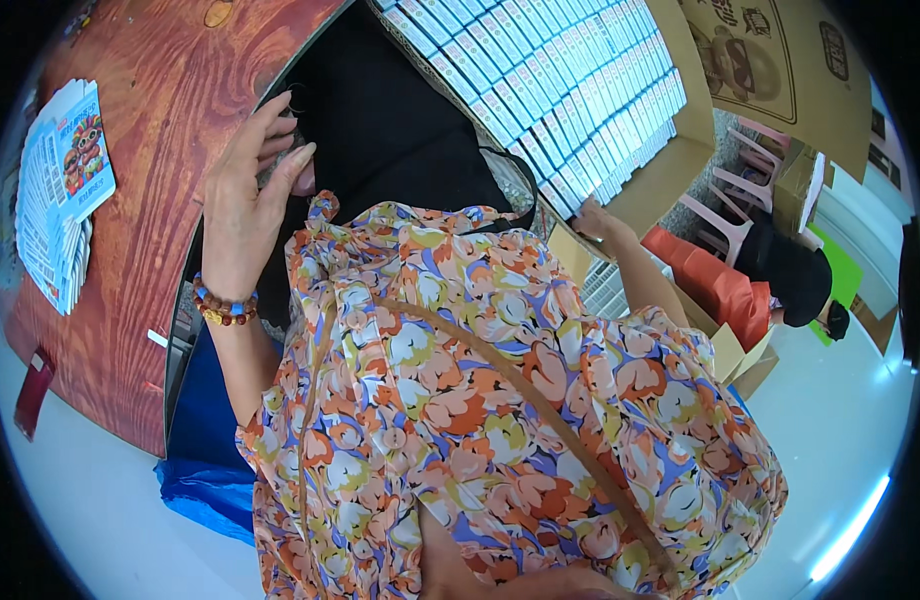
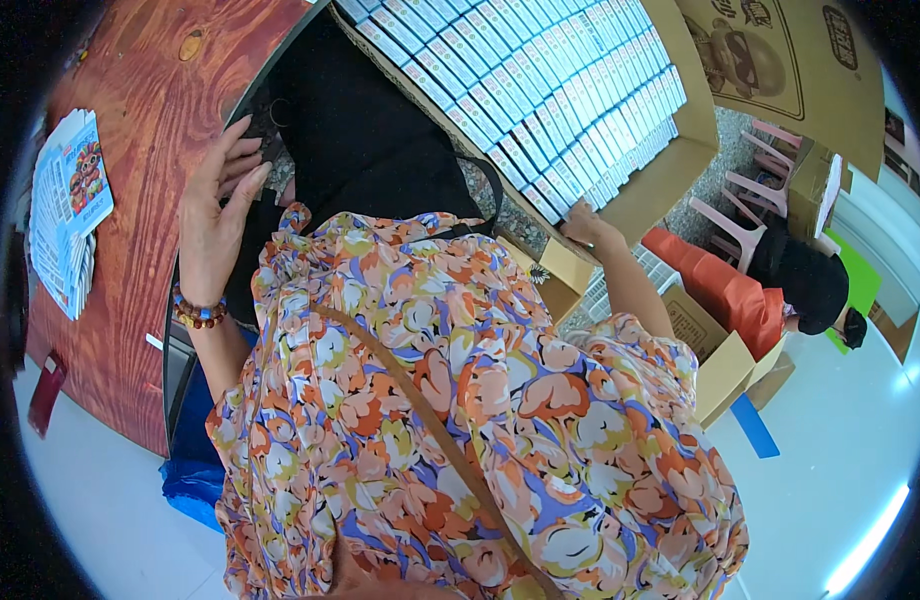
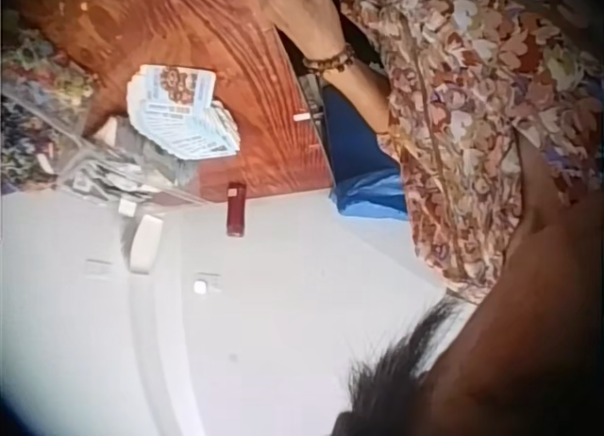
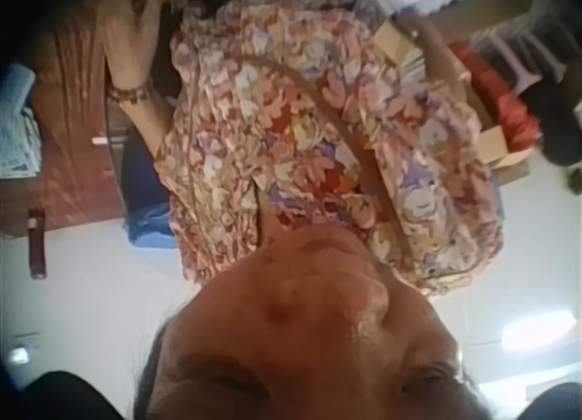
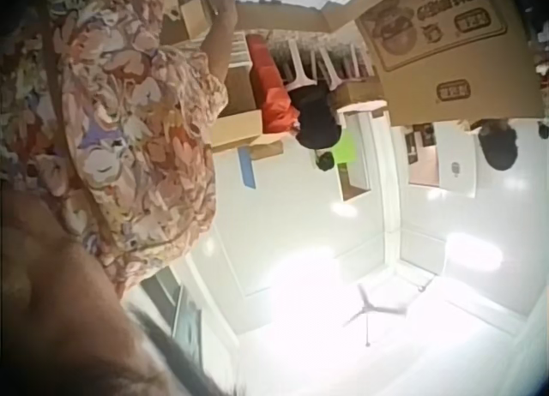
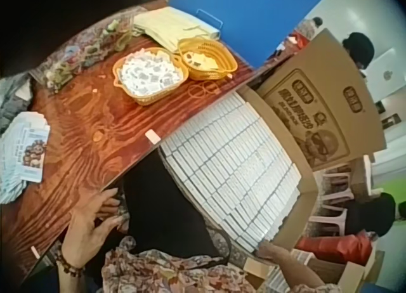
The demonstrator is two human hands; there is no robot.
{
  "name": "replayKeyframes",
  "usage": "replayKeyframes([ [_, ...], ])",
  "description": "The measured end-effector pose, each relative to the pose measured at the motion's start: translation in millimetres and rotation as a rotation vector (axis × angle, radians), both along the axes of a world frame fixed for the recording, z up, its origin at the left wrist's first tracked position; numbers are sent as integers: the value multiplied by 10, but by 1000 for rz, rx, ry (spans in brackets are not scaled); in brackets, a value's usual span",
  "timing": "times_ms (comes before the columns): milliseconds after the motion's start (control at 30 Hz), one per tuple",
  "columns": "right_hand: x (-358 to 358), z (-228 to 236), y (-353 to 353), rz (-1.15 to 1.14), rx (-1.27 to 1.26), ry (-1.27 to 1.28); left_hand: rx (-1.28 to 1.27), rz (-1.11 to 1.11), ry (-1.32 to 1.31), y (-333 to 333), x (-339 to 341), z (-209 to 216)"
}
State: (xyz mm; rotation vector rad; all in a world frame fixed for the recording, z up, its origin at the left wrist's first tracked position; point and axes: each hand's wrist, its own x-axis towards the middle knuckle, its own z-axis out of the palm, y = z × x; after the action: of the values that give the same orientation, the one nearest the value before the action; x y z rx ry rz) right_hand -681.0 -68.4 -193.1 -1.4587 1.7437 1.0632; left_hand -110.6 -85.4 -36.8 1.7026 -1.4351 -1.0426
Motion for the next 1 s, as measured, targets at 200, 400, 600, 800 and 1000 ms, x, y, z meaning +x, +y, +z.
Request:
replayKeyframes([
  [200, -13, -103, 220, -158, -405, -104, 62, 26, 29, 68, 13, 19],
  [400, 148, 112, 142, -474, -360, -198, 55, 11, 0, 58, 32, -12],
  [600, -915, 186, 70, -335, 57, -485, 52, -23, 24, 3, 32, -44],
  [800, -326, 193, -13, 19, -58, -175, 65, -6, -24, 20, -39, 21],
  [1000, -41, 316, -163, 268, 123, -85, 53, -10, -27, 59, -13, -42],
])
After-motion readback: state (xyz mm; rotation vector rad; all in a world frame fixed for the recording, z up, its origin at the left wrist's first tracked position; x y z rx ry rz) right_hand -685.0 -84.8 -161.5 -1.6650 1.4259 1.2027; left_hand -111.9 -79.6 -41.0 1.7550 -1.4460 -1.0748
